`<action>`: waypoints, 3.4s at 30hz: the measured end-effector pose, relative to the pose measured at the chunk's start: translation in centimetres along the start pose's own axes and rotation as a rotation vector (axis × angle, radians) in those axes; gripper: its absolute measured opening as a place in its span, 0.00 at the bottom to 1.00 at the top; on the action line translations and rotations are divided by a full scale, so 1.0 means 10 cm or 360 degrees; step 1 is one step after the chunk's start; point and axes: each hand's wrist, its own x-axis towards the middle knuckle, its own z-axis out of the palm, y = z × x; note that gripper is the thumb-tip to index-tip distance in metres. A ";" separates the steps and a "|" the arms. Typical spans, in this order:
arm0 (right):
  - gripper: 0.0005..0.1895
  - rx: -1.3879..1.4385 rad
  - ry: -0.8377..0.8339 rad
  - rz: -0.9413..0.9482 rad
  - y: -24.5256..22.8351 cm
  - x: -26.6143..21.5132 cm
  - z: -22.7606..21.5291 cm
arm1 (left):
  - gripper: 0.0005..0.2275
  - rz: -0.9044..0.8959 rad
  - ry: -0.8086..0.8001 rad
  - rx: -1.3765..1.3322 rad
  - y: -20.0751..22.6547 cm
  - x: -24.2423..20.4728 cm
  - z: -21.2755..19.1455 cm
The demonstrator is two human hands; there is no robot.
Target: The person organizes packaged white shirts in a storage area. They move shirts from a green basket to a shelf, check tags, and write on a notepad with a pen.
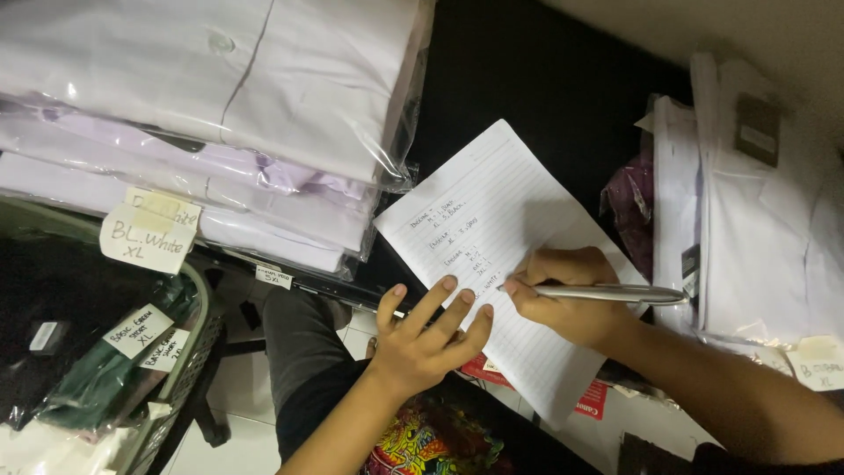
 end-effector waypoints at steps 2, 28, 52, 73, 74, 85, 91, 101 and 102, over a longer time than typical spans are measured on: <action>0.10 -0.0042 -0.0033 0.0035 0.01 0.00 -0.01 | 0.04 0.0007 0.0006 0.0003 -0.01 -0.01 0.00; 0.10 -0.0078 -0.0110 0.0190 -0.06 0.04 -0.01 | 0.06 0.0010 0.0002 -0.0035 -0.02 0.00 -0.01; 0.16 0.0284 0.0106 -0.0426 -0.21 0.22 0.00 | 0.13 -0.0015 0.0138 -0.0052 0.01 -0.06 0.09; 0.16 0.0100 0.0233 -0.0453 -0.18 0.21 0.03 | 0.13 -0.0014 0.0122 -0.0030 0.02 -0.06 0.10; 0.16 0.0066 0.0274 -0.0463 -0.19 0.21 0.03 | 0.13 -0.0010 0.0129 -0.0033 0.02 -0.06 0.10; 0.16 0.0183 0.0346 -0.0318 -0.18 0.19 -0.02 | 0.13 0.0006 0.0122 -0.0025 0.01 -0.04 0.09; 0.13 0.0169 0.0252 -0.0114 -0.12 0.14 -0.06 | 0.12 -0.0021 0.0103 -0.0026 0.01 -0.01 0.05; 0.03 0.0211 0.0088 0.0863 -0.20 0.04 -0.09 | 0.06 0.0152 -0.0107 0.0069 -0.11 0.16 -0.19; 0.03 0.0251 0.0064 0.0847 -0.19 0.04 -0.09 | 0.03 0.0151 -0.0149 0.0023 -0.14 0.23 -0.25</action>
